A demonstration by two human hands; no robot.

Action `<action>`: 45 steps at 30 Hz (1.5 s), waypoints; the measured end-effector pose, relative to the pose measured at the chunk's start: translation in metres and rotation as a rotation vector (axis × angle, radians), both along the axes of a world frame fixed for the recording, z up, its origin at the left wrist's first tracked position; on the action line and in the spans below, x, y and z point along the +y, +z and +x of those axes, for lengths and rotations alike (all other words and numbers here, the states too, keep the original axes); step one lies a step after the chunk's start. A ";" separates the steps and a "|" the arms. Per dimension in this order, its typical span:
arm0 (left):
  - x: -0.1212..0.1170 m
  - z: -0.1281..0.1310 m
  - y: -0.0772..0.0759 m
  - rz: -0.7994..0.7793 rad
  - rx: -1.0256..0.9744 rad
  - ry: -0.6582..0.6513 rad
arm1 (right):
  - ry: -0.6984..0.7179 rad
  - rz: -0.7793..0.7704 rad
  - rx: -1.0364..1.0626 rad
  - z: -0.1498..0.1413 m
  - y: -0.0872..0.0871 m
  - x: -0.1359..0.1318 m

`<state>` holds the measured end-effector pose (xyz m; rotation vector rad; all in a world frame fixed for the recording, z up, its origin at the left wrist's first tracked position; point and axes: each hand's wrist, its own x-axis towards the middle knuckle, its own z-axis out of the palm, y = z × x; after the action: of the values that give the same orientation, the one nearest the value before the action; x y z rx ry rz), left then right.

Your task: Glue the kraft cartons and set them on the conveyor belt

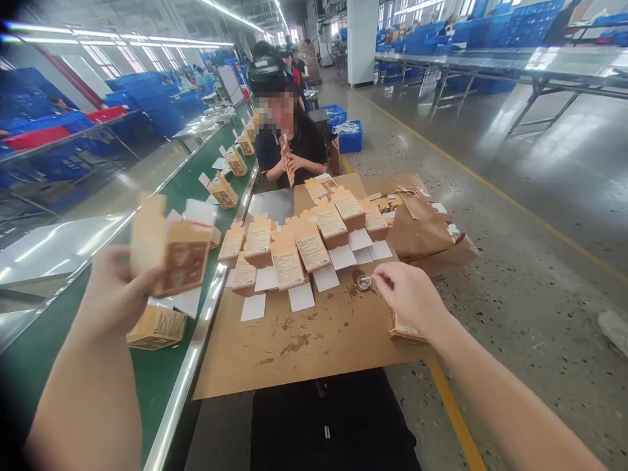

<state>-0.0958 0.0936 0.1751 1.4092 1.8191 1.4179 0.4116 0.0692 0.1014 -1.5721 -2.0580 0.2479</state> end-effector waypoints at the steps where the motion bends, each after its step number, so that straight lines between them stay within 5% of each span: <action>1: -0.022 -0.004 -0.018 0.021 -0.232 -0.021 | 0.005 -0.056 -0.051 0.001 -0.002 0.012; 3: -0.065 -0.001 -0.060 -0.002 -0.569 -0.025 | 0.019 -0.137 -0.125 -0.001 -0.010 0.030; 7: -0.130 0.035 -0.141 -0.184 -0.919 0.127 | 0.049 -0.201 -0.186 -0.008 -0.028 0.044; 10: -0.148 0.065 -0.171 -0.253 -1.035 0.126 | 0.055 -0.205 -0.198 -0.007 -0.031 0.045; 15: -0.146 0.091 -0.170 -0.230 -0.996 0.008 | 0.046 -0.162 -0.167 0.004 -0.016 0.030; 19: -0.136 0.098 -0.163 -0.245 -0.806 -0.027 | 0.039 -0.032 0.071 -0.012 -0.012 -0.009; 25: -0.121 0.105 -0.157 -0.251 -0.584 -0.007 | 0.303 -0.120 0.432 -0.106 -0.056 -0.076; 31: -0.121 0.105 -0.163 -0.224 -0.541 -0.010 | 0.395 -0.136 0.418 -0.162 -0.096 -0.085; 36: -0.127 0.108 -0.167 -0.256 -0.520 -0.055 | 0.409 -0.113 0.391 -0.154 -0.096 -0.079; 45: -0.159 0.119 -0.187 -0.257 -0.257 0.050 | 0.244 -0.165 0.426 -0.104 -0.059 -0.090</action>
<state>0.0234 -0.0657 -0.0123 1.0120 1.8036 1.2687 0.3077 -0.0207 0.0419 -1.2206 -1.9167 0.7881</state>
